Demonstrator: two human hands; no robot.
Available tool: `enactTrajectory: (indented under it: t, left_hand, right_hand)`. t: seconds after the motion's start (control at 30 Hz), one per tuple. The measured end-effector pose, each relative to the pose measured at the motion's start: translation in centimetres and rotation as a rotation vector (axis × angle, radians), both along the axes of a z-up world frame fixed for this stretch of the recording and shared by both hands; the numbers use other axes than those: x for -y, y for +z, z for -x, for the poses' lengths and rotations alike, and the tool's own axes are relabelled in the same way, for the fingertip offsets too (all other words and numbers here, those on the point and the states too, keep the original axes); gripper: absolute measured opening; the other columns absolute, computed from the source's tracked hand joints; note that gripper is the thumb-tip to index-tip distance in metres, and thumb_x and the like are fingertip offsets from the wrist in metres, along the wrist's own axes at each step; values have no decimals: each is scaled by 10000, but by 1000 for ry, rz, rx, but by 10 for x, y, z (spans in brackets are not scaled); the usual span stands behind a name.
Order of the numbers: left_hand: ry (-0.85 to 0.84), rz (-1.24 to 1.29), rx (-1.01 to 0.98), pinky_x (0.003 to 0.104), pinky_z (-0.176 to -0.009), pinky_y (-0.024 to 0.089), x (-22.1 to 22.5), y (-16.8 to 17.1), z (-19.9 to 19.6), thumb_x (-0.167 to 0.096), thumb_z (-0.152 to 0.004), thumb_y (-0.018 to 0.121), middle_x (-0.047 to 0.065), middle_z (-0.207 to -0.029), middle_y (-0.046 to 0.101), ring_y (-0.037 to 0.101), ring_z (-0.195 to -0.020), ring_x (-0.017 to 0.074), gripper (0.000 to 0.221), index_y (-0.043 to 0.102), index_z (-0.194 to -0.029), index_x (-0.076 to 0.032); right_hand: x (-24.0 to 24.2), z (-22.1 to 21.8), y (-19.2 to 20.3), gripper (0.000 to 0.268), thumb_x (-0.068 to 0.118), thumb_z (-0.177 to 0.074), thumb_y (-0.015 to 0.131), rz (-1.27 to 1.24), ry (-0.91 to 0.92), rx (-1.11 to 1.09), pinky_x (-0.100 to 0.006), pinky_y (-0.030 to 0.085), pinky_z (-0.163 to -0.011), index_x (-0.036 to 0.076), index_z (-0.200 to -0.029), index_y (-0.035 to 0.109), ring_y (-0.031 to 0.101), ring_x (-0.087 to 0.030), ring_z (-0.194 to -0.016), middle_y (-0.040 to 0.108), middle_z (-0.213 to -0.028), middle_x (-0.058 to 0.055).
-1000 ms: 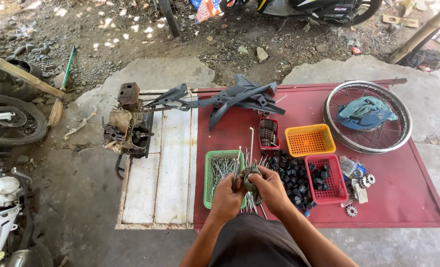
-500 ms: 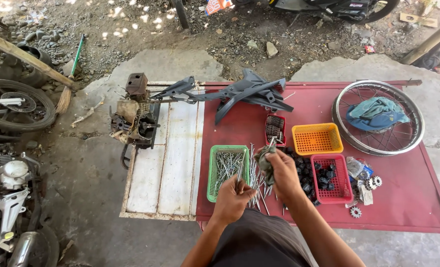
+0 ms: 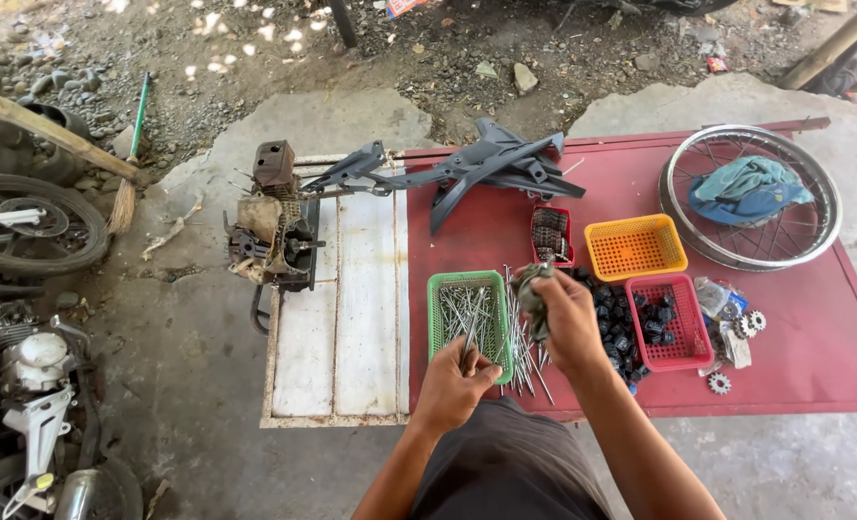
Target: Sorting and organizing metal wheel spokes into different containers on a workbench.
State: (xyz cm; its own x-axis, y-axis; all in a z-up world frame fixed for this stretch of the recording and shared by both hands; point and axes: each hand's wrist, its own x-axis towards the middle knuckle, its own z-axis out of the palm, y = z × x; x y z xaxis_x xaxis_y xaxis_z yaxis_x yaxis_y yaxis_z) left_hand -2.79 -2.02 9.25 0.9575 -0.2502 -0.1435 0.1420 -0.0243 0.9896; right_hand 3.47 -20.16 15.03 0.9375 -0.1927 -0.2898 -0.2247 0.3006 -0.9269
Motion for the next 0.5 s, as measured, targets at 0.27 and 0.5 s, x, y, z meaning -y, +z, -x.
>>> enactTrajectory:
  t: [0.27, 0.5]
  left_hand:
    - [-14, 65, 43, 317, -522, 389, -28, 24, -4, 35, -937, 745, 38, -614, 483, 457, -536, 124, 421, 429, -751, -171]
    - [-23, 62, 14, 307, -564, 420, -52, 5, -15, 58, -946, 718, -1, -649, 463, 524, -605, 145, 415, 432, -741, -160]
  right_hand:
    - [-55, 27, 10, 145, 67, -932, 611, -10, -45, 15, -247, 440, -491, -18, -957, 725, 508, -104, -543, 562, -637, -92]
    - [-78, 48, -28, 80, 35, -840, 704, 174, 126, -49, -320, 472, -368, -9, -826, 769, 569, -188, -430, 599, -536, -160]
